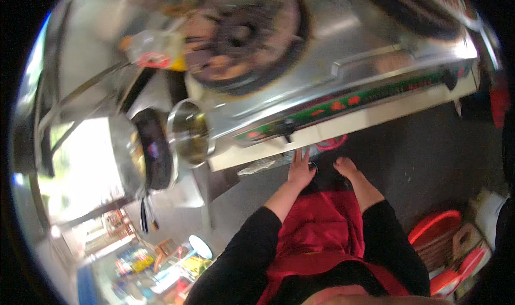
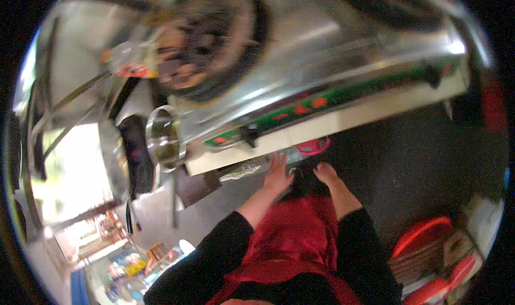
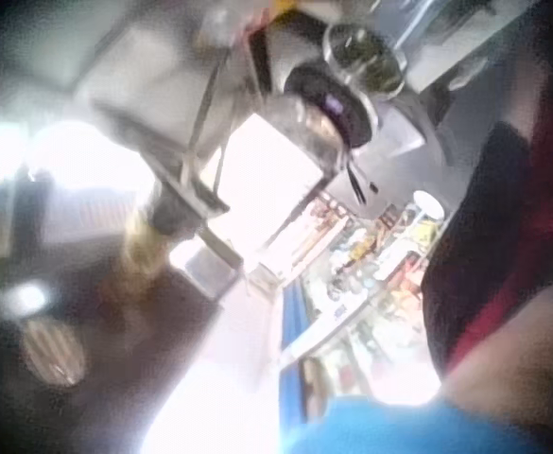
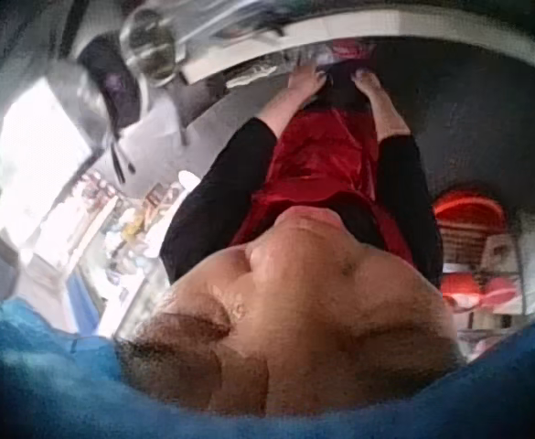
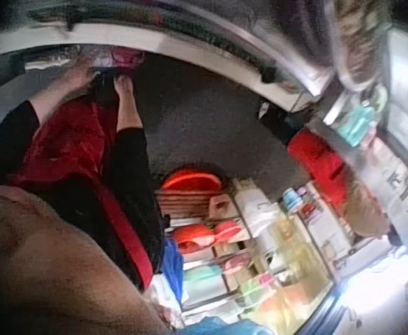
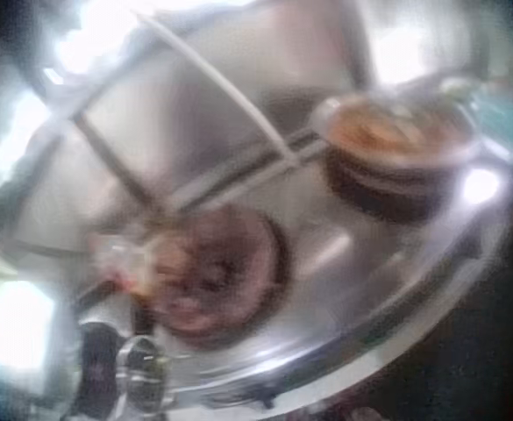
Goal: The person stir-fries cubed tofu in a wok, adds a dark sauce and water, and continues to stir the mixture until it simmers. The person uses a spatula to mix the ingredients and a ladle to add liquids.
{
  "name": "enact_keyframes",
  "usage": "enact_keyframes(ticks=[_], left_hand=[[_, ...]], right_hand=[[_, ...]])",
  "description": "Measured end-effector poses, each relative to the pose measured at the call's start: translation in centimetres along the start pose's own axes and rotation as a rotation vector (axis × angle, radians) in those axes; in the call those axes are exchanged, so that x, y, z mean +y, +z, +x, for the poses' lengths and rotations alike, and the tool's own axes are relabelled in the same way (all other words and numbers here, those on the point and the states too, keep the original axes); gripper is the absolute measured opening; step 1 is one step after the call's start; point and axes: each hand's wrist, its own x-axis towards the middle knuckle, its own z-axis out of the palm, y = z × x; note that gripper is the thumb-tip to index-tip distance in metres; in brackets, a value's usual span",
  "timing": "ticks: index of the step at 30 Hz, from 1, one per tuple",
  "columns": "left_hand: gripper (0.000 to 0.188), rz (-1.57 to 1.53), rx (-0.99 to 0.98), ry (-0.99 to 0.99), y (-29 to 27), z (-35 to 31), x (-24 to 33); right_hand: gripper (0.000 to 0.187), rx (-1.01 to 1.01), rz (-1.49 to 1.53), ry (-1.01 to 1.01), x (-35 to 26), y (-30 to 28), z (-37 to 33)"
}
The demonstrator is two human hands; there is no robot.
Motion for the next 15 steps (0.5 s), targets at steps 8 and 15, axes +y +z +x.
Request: enact_keyframes(ticks=[8,15], left_hand=[[0.065,0.021,-0.147,-0.43,-4.0,-31.3,-13.3],[0.058,-0.36,0.252,-0.935,-7.3,-45.2,-17.8]], right_hand=[[0.026,-0.424,0.004,-0.107,-19.4,-5.0,-12.2],[0.02,-0.472,0.114,-0.498,-42.7,-10.1,-14.9]])
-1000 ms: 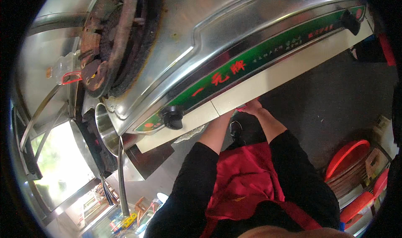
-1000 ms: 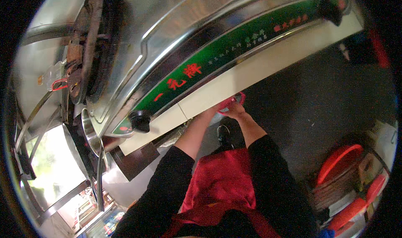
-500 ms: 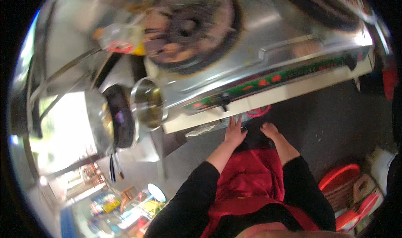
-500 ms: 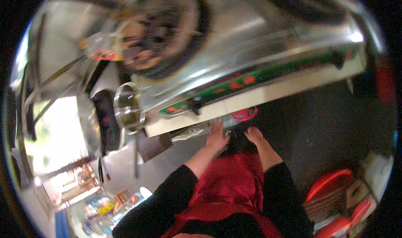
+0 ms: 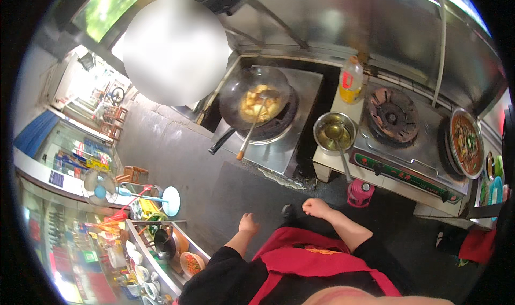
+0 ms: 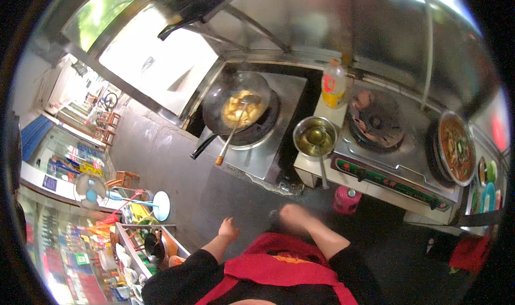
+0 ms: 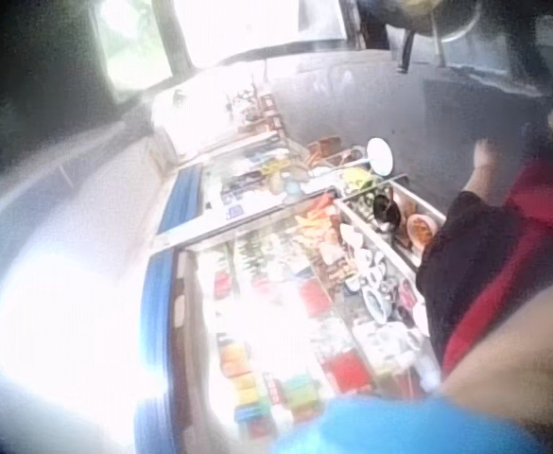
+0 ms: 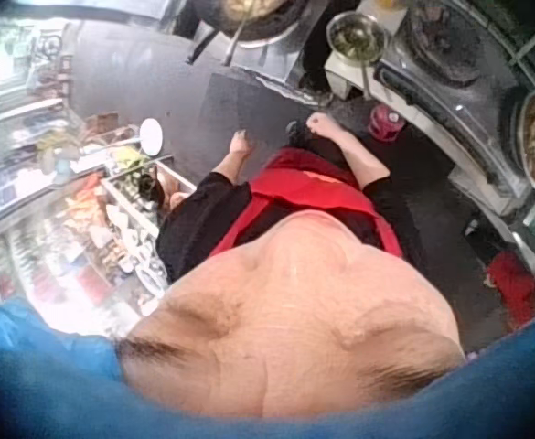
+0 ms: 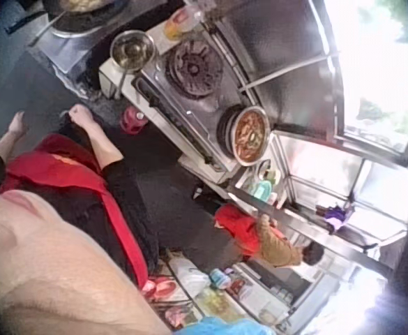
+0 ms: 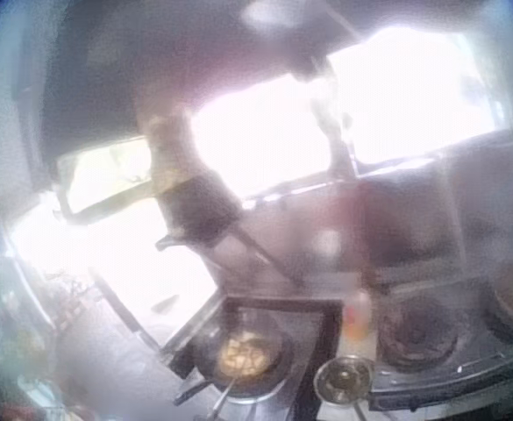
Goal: The person stir-fries cubed tofu in a wok, adds a dark sauce and water, and continues to stir the mixture until it simmers. The person uses a spatula to mix the ingredients and a ladle to add liquids.
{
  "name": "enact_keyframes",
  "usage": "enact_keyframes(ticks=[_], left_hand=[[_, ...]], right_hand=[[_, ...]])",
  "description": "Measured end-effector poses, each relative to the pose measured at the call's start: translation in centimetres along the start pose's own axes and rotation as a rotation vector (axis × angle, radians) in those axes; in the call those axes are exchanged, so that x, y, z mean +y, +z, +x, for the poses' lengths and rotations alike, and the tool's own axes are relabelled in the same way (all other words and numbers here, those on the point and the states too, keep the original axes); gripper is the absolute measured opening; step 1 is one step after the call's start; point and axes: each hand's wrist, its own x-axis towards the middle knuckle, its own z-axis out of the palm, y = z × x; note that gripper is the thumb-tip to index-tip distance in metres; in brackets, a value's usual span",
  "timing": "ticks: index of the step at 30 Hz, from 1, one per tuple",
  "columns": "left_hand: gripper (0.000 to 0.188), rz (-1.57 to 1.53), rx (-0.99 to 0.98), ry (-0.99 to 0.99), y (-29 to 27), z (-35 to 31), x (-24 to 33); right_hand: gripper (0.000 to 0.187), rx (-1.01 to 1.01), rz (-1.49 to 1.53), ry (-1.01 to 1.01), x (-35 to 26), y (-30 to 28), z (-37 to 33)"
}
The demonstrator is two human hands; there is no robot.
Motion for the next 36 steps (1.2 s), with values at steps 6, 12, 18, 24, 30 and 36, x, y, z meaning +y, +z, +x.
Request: enact_keyframes(ticks=[6,12,18,24,30,36], left_hand=[[0.052,-0.333,0.049,-0.003,-1.0,6.6,-10.2],[0.04,-1.013,-0.003,0.09,-11.5,21.2,-14.9],[0.035,-1.589,-0.534,0.166,-24.1,26.5,-9.1],[0.028,-1.804,-0.985,-0.005,-26.0,27.4,-5.4],[0.025,-1.895,-1.184,-0.035,-26.1,28.3,-6.2],[0.021,-1.904,-1.118,-0.021,-26.2,27.7,-6.0]], right_hand=[[0.03,0.103,0.284,0.036,-13.6,1.6,10.2],[0.049,0.453,1.071,0.16,-22.3,3.0,22.3],[0.02,0.49,0.597,0.182,-22.4,0.7,25.2],[0.028,0.633,-0.05,0.327,-29.4,-6.0,15.9],[0.034,0.599,-0.909,0.294,-34.3,-12.4,17.9],[0.02,0.457,-1.052,0.277,-36.9,-16.8,20.6]])
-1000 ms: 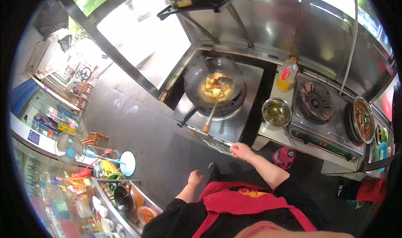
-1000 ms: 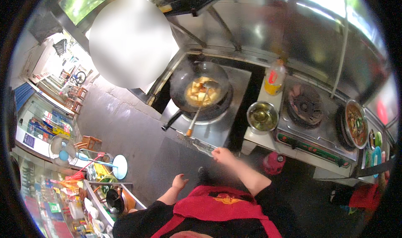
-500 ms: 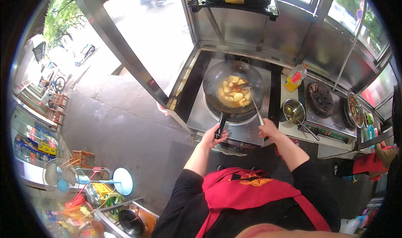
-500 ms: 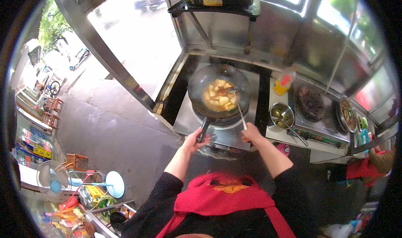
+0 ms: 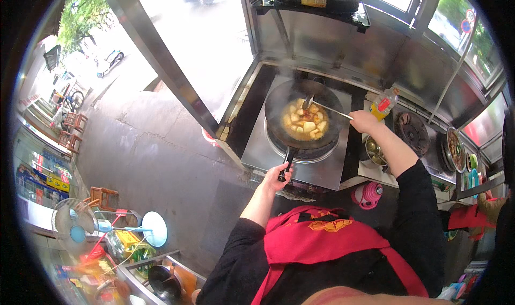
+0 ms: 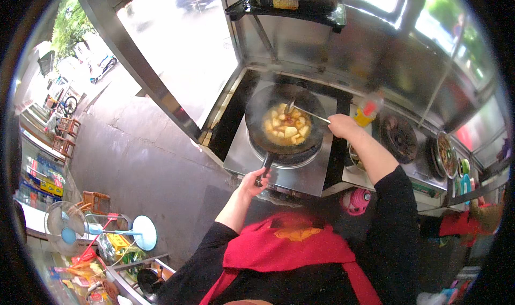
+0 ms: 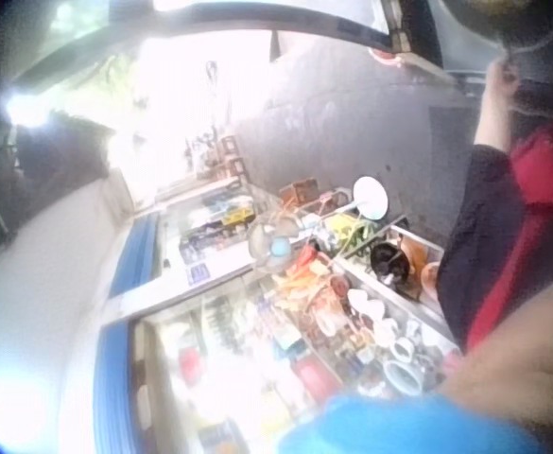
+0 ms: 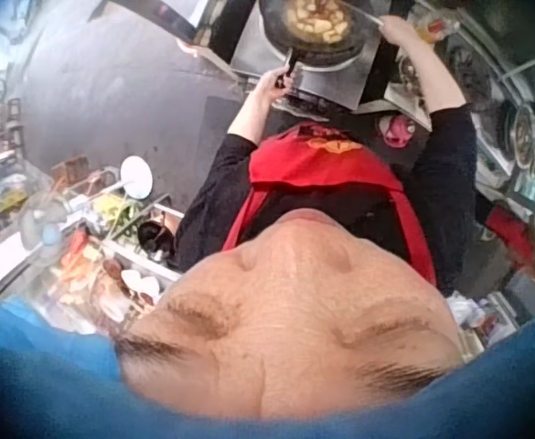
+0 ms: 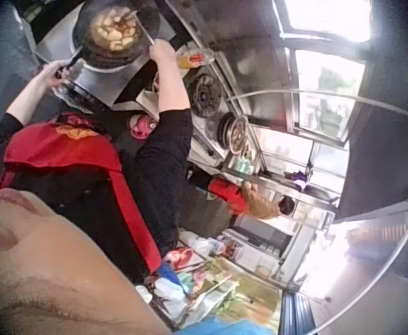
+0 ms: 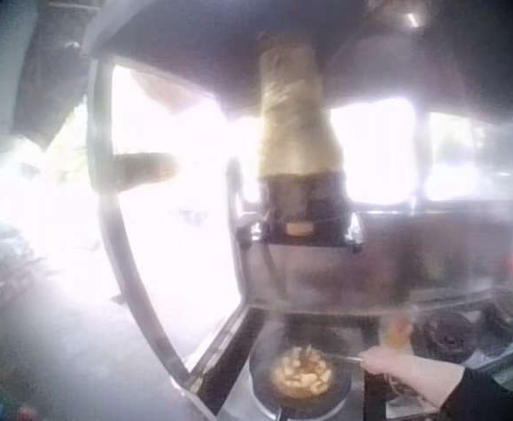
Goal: The person stir-fries cubed tofu in a wok, adds a dark sauce and water, and continues to stir the mixture until it simmers. The person uses a spatula to mix the ingredients and a ladle to add liquids.
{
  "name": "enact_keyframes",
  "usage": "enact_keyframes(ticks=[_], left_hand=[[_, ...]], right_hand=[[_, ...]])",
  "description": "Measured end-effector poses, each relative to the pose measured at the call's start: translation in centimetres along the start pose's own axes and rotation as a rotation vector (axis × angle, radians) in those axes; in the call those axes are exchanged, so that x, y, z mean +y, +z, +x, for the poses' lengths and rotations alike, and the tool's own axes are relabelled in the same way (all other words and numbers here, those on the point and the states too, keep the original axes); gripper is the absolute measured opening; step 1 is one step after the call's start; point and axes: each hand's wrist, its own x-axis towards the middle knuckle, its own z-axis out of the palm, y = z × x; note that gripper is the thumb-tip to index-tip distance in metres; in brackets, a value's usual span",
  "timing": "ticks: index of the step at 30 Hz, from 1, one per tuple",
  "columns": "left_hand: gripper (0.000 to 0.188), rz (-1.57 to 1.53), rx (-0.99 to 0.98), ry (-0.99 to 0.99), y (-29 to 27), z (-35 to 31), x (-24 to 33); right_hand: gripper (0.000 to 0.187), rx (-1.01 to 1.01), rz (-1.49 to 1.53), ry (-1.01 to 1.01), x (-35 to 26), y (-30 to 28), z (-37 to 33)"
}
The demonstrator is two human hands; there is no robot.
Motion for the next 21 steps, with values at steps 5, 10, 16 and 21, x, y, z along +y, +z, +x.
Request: enact_keyframes(ticks=[5,10,16,21], left_hand=[[0.021,-0.004,-0.021,0.012,0.0,0.0,0.1],[0.021,0.011,0.004,0.006,0.4,0.4,0.3],[0.021,-0.003,0.03,0.022,0.5,-0.1,0.1],[0.021,0.021,0.042,0.05,0.6,-0.2,-0.1]], right_hand=[[0.021,-0.089,-0.113,-0.022,0.4,-2.5,2.8],[0.018,-0.264,-0.296,-0.029,1.2,-2.5,6.0],[0.017,-0.367,-0.392,0.004,-1.9,-3.7,5.1],[0.018,-0.322,-0.301,0.088,-1.8,-0.8,4.9]])
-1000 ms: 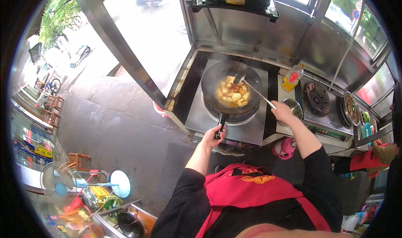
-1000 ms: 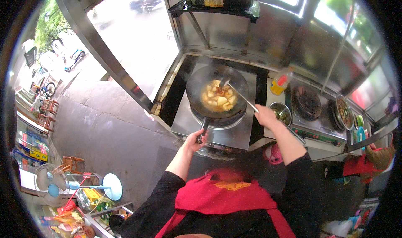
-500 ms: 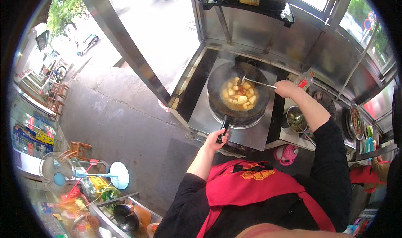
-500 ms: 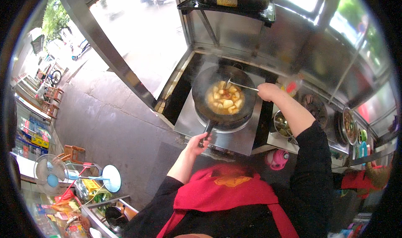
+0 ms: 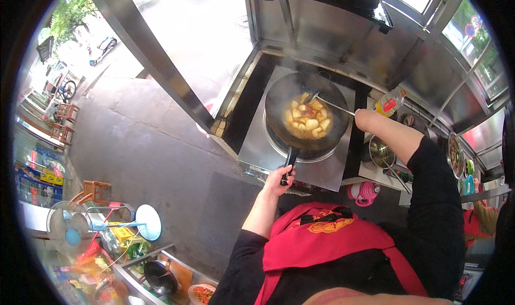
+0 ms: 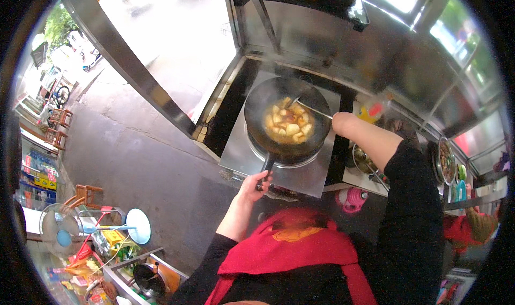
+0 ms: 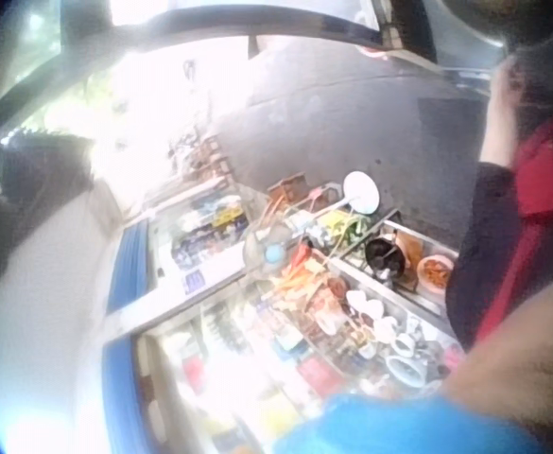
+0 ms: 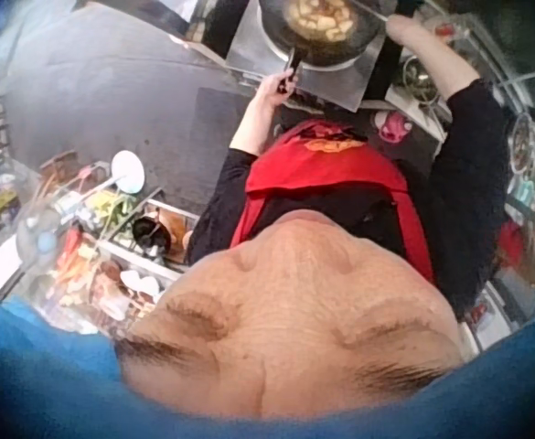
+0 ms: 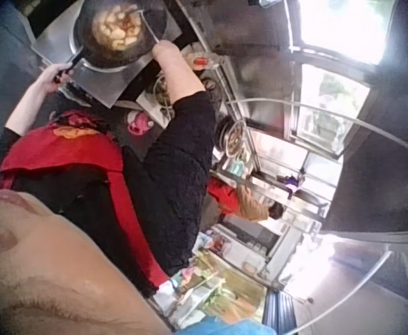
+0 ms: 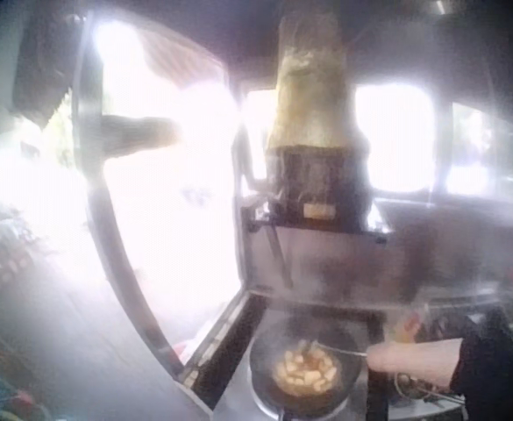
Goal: The person stir-fries cubed tofu in a wok, adds a dark sauce and water, and continues to stir the mixture until it simmers. The person uses a spatula to mix the ingredients and a ladle to add liquids.
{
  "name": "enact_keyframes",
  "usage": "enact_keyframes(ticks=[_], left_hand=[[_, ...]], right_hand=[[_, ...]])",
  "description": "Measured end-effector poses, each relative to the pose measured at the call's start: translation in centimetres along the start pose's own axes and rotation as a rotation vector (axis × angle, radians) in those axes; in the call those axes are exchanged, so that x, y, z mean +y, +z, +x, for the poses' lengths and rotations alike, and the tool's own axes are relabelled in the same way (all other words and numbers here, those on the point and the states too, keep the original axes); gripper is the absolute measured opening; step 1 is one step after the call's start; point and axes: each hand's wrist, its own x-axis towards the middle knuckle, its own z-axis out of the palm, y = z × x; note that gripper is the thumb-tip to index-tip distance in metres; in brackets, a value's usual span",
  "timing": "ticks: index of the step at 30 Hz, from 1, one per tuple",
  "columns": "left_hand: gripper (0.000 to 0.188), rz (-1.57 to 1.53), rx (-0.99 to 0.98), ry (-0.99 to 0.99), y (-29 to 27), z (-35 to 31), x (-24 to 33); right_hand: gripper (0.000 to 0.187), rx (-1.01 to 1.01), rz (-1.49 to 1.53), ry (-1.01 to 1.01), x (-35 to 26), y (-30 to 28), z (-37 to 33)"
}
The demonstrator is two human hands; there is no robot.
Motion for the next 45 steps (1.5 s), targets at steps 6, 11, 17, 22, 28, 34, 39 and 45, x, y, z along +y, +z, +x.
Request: enact_keyframes(ticks=[6,11,17,22,28,34,39,45], left_hand=[[0.025,-0.02,0.019,0.016,-0.2,0.3,-0.2],[0.024,-0.048,0.019,0.008,-0.1,-0.4,0.2],[0.019,-0.059,-0.006,-0.024,-0.2,0.2,0.2],[0.022,-0.061,0.007,-0.008,-0.6,0.6,0.0],[0.017,-0.061,-0.009,0.0,-1.6,1.3,-0.4],[0.016,-0.048,-0.026,-0.01,-1.2,1.1,-0.2],[0.016,-0.059,-0.028,-0.019,-0.7,0.7,0.0],[0.014,-0.05,-0.03,-0.01,-1.4,1.3,-0.1]], right_hand=[[0.014,-0.063,0.017,-0.003,-2.4,0.5,-1.1],[0.038,-0.059,0.425,0.166,-1.0,-5.5,-3.6],[0.023,0.129,0.872,-0.076,3.1,-9.4,-6.8],[0.02,0.596,-0.199,-0.184,0.6,-12.3,-6.3],[0.011,0.664,-0.646,-0.377,-4.1,-15.3,-1.9],[0.01,0.582,-0.784,-0.484,-6.0,-18.0,1.2],[0.01,0.485,-0.867,-0.457,-8.5,-19.3,2.4],[0.011,0.461,-0.858,-0.45,-9.3,-21.3,1.7]])
